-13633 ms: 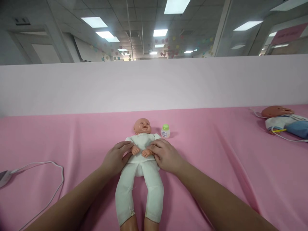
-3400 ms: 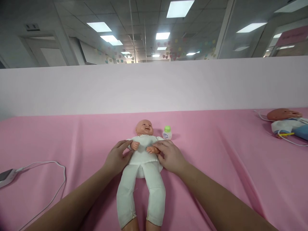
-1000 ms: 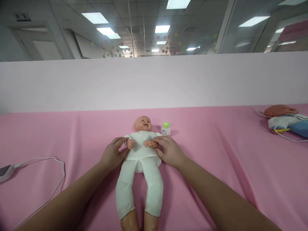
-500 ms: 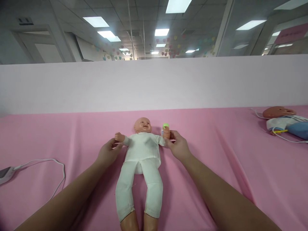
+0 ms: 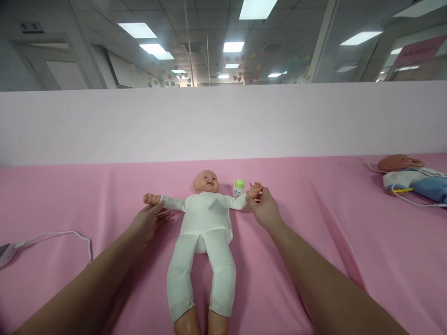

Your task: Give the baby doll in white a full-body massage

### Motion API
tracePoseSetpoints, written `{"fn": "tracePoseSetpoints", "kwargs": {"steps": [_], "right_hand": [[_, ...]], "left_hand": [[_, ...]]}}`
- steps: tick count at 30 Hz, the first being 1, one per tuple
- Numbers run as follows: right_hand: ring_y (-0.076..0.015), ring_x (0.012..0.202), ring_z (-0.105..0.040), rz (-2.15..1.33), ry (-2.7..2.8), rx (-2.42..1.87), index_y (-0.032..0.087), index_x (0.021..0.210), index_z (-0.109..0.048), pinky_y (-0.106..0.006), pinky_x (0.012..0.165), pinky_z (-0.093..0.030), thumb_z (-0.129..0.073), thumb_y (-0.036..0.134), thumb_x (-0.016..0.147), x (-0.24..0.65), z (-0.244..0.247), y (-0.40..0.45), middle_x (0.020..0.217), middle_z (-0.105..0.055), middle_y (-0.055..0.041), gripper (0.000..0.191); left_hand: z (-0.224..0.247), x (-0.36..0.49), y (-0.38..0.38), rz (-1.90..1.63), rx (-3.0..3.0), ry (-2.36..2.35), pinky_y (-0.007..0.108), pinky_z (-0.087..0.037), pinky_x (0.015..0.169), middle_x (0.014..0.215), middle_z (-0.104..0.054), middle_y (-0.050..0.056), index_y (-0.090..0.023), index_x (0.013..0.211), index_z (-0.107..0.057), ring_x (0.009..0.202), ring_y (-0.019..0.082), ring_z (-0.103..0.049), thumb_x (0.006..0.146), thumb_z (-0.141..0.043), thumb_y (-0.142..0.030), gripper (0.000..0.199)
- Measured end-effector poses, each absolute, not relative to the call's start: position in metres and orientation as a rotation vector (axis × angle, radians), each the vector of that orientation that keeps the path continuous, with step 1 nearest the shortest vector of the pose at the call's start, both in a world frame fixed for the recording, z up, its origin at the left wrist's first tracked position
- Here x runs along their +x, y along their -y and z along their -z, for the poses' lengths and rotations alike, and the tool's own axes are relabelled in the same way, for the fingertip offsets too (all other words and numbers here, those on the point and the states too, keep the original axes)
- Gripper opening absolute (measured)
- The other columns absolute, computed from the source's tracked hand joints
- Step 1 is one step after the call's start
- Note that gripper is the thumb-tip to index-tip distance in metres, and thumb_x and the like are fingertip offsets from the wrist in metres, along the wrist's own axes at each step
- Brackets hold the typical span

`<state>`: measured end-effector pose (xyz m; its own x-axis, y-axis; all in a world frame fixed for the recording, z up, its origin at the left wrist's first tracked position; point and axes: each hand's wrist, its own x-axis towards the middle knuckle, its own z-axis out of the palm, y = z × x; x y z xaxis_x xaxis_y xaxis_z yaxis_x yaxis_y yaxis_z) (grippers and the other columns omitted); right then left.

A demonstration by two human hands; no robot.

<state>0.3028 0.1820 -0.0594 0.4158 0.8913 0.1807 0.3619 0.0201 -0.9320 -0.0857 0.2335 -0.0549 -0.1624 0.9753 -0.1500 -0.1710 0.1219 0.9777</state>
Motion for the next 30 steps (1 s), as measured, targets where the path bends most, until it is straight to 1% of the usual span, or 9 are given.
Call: {"fn": "tracePoseSetpoints", "kwargs": {"steps": [3, 6, 8, 12, 15, 20, 25, 28, 30], "right_hand": [[-0.0274, 0.096, -0.075, -0.456, 1.301, -1.492, 0.027, 0.135, -0.056, -0.043, 0.082, -0.064, -0.072, 0.044, 0.086, 0.281, 0.05, -0.17, 0.114, -0.075, -0.0073, 0.055], [-0.0245, 0.098, -0.073, -0.382, 1.514, -1.332, 0.028, 0.126, -0.064, -0.039, 0.082, -0.063, -0.068, 0.038, 0.089, 0.262, 0.046, -0.16, 0.116, -0.074, -0.0054, 0.039], [-0.0234, 0.102, -0.071, -0.321, 1.645, -1.255, 0.03, 0.122, -0.067, -0.038, 0.084, -0.063, -0.066, 0.033, 0.09, 0.253, 0.046, -0.156, 0.119, -0.073, -0.0038, 0.032], [-0.0249, 0.107, -0.067, -0.16, 1.846, -1.18, 0.03, 0.124, -0.069, -0.042, 0.092, -0.06, -0.065, 0.025, 0.09, 0.247, 0.051, -0.155, 0.118, -0.072, -0.0042, 0.034], [-0.0277, 0.112, -0.064, -0.004, 1.997, -1.144, 0.028, 0.124, -0.071, -0.046, 0.097, -0.057, -0.065, 0.018, 0.089, 0.245, 0.055, -0.157, 0.12, -0.071, -0.0067, 0.037], [-0.0309, 0.121, -0.059, 0.167, 2.205, -1.131, 0.028, 0.121, -0.075, -0.053, 0.105, -0.052, -0.056, 0.006, 0.089, 0.24, 0.055, -0.158, 0.128, -0.068, -0.0097, 0.043], [-0.0306, 0.124, -0.06, -0.082, 2.061, -1.125, 0.027, 0.123, -0.073, -0.054, 0.109, -0.05, -0.06, 0.009, 0.085, 0.243, 0.056, -0.16, 0.13, -0.069, -0.0082, 0.045], [-0.0261, 0.113, -0.067, -0.402, 1.747, -1.212, 0.031, 0.126, -0.068, -0.046, 0.098, -0.057, -0.063, 0.022, 0.088, 0.257, 0.058, -0.166, 0.127, -0.071, -0.0046, 0.039], [-0.0237, 0.104, -0.071, -0.546, 1.499, -1.297, 0.03, 0.127, -0.065, -0.042, 0.091, -0.06, -0.066, 0.031, 0.089, 0.272, 0.062, -0.172, 0.122, -0.073, -0.0039, 0.038]], "left_hand": [[0.052, -0.082, -0.229, -1.339, 0.94, -1.346, 0.035, -0.061, 0.077, 0.098, -0.072, 0.007, -0.022, 0.107, -0.064, 0.082, 0.02, -0.071, 0.086, -0.077, -0.047, 0.035], [0.045, -0.072, -0.215, -1.281, 1.325, -1.522, 0.039, -0.059, 0.082, 0.103, -0.074, 0.009, -0.024, 0.107, -0.067, 0.094, 0.027, -0.072, 0.087, -0.072, -0.05, 0.033], [0.041, -0.061, -0.204, -1.237, 1.7, -1.552, 0.042, -0.057, 0.089, 0.114, -0.073, 0.009, -0.026, 0.112, -0.07, 0.105, 0.029, -0.07, 0.089, -0.069, -0.044, 0.03], [0.045, -0.038, -0.19, -1.128, 2.281, -1.448, 0.044, -0.052, 0.104, 0.136, -0.067, 0.006, -0.029, 0.128, -0.068, 0.125, 0.029, -0.062, 0.092, -0.063, -0.038, 0.038], [0.048, -0.031, -0.19, -0.978, 2.508, -1.453, 0.048, -0.045, 0.115, 0.143, -0.065, 0.007, -0.027, 0.134, -0.068, 0.137, 0.031, -0.054, 0.096, -0.058, -0.038, 0.041], [0.045, -0.032, -0.194, -0.733, 2.693, -1.333, 0.049, -0.034, 0.123, 0.148, -0.062, 0.008, -0.024, 0.14, -0.066, 0.141, 0.031, -0.052, 0.097, -0.055, -0.03, 0.045], [0.038, -0.035, -0.189, -0.841, 2.453, -1.352, 0.044, -0.038, 0.12, 0.145, -0.064, 0.005, -0.028, 0.135, -0.069, 0.138, 0.029, -0.055, 0.094, -0.058, -0.033, 0.043], [0.035, -0.045, -0.189, -0.998, 2.11, -1.442, 0.042, -0.048, 0.109, 0.132, -0.073, 0.003, -0.033, 0.125, -0.071, 0.128, 0.03, -0.063, 0.091, -0.061, -0.038, 0.036], [0.034, -0.056, -0.195, -1.089, 1.85, -1.536, 0.042, -0.053, 0.099, 0.121, -0.076, 0.005, -0.029, 0.119, -0.07, 0.117, 0.032, -0.069, 0.09, -0.061, -0.04, 0.033]]}}
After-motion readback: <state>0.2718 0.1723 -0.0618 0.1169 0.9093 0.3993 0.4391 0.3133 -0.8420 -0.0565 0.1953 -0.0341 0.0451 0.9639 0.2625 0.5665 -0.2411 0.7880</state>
